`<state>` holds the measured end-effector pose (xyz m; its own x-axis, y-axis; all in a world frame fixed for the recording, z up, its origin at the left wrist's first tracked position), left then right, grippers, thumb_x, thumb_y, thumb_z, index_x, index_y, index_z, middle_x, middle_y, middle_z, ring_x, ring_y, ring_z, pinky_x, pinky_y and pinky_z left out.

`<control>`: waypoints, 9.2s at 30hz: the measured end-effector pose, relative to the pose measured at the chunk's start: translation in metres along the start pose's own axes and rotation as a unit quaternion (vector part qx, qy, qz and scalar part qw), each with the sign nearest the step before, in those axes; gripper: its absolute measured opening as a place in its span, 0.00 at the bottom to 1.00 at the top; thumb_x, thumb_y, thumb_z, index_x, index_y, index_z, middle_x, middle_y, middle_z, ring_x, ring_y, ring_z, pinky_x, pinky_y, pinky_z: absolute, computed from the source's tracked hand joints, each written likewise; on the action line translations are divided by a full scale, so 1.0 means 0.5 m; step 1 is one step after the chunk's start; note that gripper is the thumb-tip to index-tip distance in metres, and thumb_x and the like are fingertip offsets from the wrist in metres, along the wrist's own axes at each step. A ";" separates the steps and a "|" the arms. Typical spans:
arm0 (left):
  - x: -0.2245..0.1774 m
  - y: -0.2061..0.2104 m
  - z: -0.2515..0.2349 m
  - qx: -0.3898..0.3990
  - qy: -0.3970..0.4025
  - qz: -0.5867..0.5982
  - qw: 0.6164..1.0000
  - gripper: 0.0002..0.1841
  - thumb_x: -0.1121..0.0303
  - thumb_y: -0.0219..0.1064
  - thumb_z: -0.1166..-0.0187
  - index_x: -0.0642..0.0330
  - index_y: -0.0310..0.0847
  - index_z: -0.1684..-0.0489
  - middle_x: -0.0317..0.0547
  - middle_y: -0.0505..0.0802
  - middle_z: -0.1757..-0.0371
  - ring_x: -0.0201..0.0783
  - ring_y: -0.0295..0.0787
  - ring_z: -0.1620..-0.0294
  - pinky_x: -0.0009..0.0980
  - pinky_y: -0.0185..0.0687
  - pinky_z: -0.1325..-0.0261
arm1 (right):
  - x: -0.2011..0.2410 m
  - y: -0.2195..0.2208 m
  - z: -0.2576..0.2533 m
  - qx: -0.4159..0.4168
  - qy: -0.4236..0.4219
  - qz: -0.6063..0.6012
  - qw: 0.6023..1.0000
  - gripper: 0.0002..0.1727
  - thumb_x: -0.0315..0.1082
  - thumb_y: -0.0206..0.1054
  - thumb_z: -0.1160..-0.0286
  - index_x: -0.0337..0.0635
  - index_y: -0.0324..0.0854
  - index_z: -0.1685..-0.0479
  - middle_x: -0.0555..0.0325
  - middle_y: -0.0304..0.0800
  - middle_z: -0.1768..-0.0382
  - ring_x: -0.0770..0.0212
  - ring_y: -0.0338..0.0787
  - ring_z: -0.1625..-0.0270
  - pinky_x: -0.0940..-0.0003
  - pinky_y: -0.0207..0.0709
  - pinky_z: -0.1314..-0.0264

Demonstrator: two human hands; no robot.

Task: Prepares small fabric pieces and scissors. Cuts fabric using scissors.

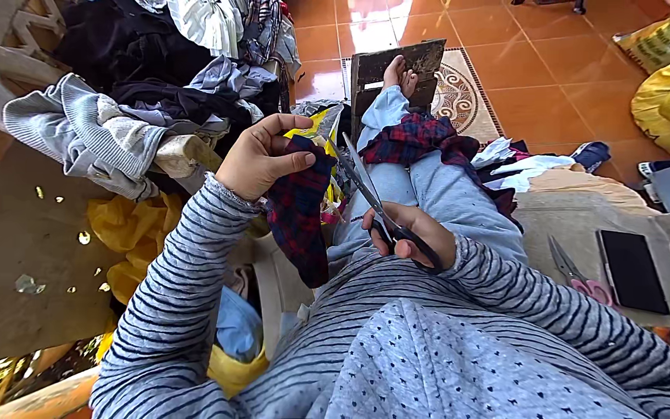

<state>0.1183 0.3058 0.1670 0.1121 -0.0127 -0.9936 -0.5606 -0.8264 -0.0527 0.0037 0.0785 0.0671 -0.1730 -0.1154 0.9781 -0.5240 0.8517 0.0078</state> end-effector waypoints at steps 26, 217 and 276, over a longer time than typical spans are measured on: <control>0.013 -0.016 -0.001 0.090 -0.007 -0.042 0.995 0.03 0.76 0.71 0.24 0.60 0.90 0.62 0.35 0.96 0.69 0.26 0.94 0.68 0.25 0.93 0.58 | -0.006 0.007 -0.001 0.018 0.056 0.000 0.998 0.38 0.71 0.74 0.38 0.45 0.79 0.45 0.78 0.83 0.74 0.83 0.81 0.73 0.86 0.75 0.70; -0.071 -0.040 0.019 -0.053 0.129 -0.105 0.985 0.05 0.66 0.60 0.12 0.51 0.82 0.56 0.22 0.93 0.68 0.18 0.91 0.65 0.21 0.91 0.56 | -0.001 0.035 -0.091 -0.269 -0.031 -0.124 0.955 0.24 0.19 0.74 0.42 0.47 0.77 0.45 0.67 0.93 0.68 0.71 0.93 0.66 0.74 0.89 0.59; -0.081 -0.103 0.033 -0.043 0.003 0.048 0.998 0.23 0.64 0.38 0.04 0.43 0.84 0.58 0.25 0.97 0.66 0.18 0.93 0.62 0.19 0.90 0.54 | -0.042 0.069 -0.088 0.191 -0.011 0.007 0.982 0.56 0.78 0.77 0.54 0.39 0.72 0.34 0.70 0.82 0.56 0.79 0.81 0.51 0.82 0.76 0.46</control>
<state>0.1293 0.3582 0.2082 0.0661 -0.0973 -0.9931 -0.4957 -0.8669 0.0520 0.0260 0.1326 0.0558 -0.1985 -0.1204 0.9727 -0.7947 0.6006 -0.0879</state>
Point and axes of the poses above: each hand's wrist, its own z-axis away from the middle knuckle, its own y-axis out of the palm, x = y × z, the point moved 4 cm from there along -z, towards the middle knuckle
